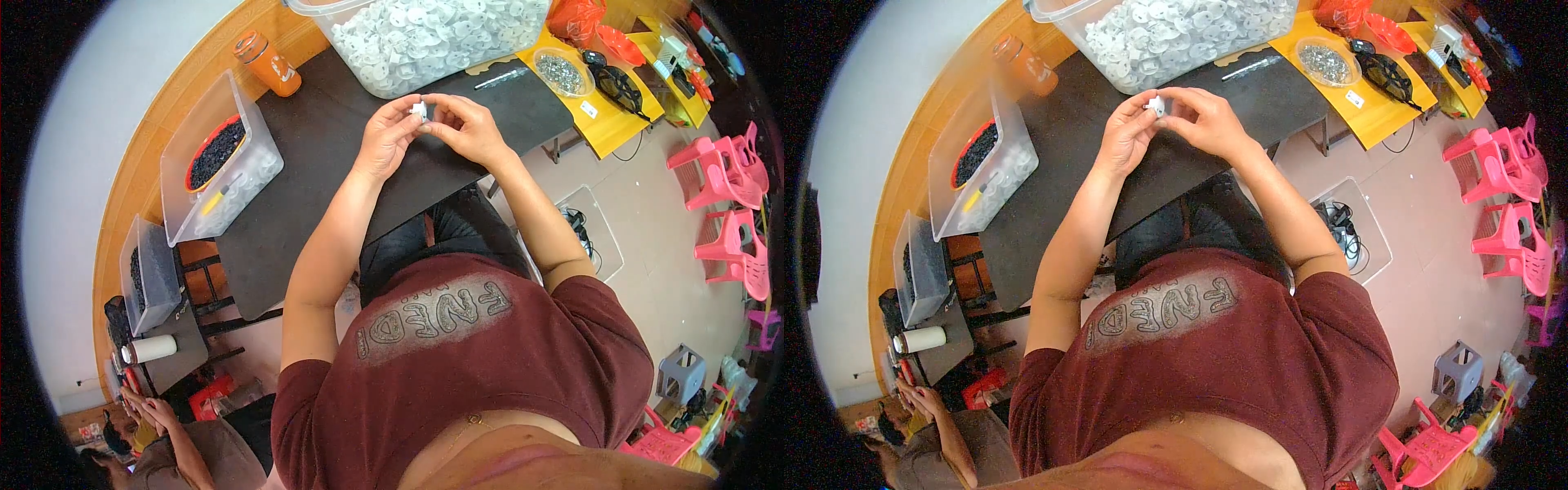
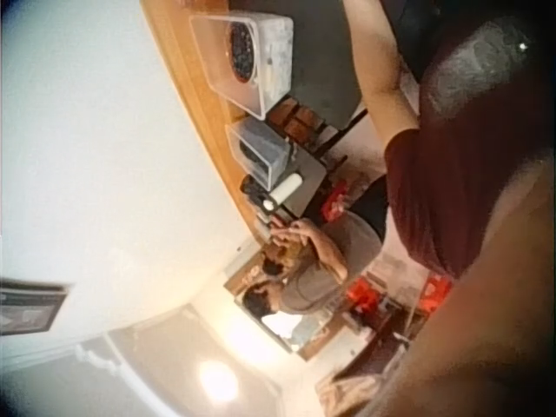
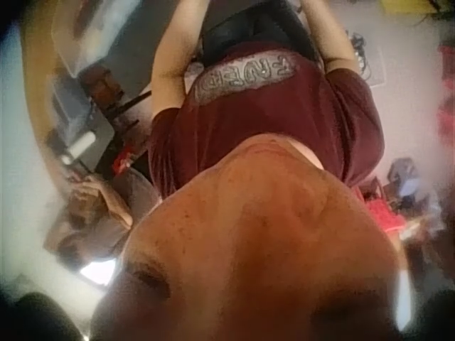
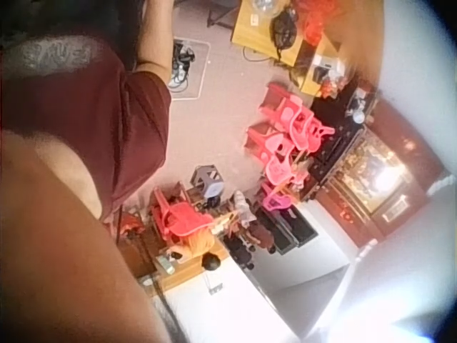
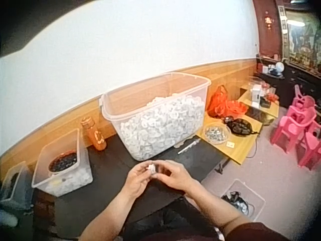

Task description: The person assembles small white plastic components by hand, inserting black beads and small pins into them.

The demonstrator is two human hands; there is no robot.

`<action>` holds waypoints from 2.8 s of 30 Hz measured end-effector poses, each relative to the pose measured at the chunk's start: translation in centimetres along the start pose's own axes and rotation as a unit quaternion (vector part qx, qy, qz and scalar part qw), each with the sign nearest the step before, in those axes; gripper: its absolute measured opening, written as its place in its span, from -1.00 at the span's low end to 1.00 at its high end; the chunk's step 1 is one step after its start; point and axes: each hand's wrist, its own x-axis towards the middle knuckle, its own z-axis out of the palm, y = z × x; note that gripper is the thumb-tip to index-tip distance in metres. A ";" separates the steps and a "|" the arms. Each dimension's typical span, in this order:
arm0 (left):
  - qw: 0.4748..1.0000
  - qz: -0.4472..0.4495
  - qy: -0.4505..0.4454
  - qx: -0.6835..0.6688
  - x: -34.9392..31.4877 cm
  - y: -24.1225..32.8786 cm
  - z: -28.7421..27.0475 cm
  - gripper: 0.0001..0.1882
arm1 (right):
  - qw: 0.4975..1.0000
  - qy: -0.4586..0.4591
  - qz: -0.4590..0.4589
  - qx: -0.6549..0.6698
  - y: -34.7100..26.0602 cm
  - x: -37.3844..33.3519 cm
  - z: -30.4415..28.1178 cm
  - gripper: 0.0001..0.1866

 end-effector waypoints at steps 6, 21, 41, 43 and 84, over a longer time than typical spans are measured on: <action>0.998 0.014 0.049 0.039 0.1 -0.1 0.4 -0.70 | 0.999 -0.030 0.015 -0.019 0.2 -0.1 -0.1 -0.53; 0.987 0.064 0.084 0.117 0.0 0.0 1.5 -0.66 | 0.999 -0.035 0.004 -0.029 0.1 0.2 0.1 -0.56; 0.979 0.075 0.090 0.168 -0.1 -0.3 2.4 -0.67 | 0.999 -0.035 0.001 -0.042 -0.2 0.2 -0.2 -0.59; 0.978 0.072 0.087 0.174 -0.1 -0.4 2.0 -0.67 | 0.998 -0.040 -0.006 -0.043 -0.7 0.3 -0.2 -0.58; 0.983 -0.014 0.054 -0.174 0.1 1.3 -0.1 -0.65 | 0.999 -0.009 -0.001 -0.032 -0.1 0.1 0.1 -0.70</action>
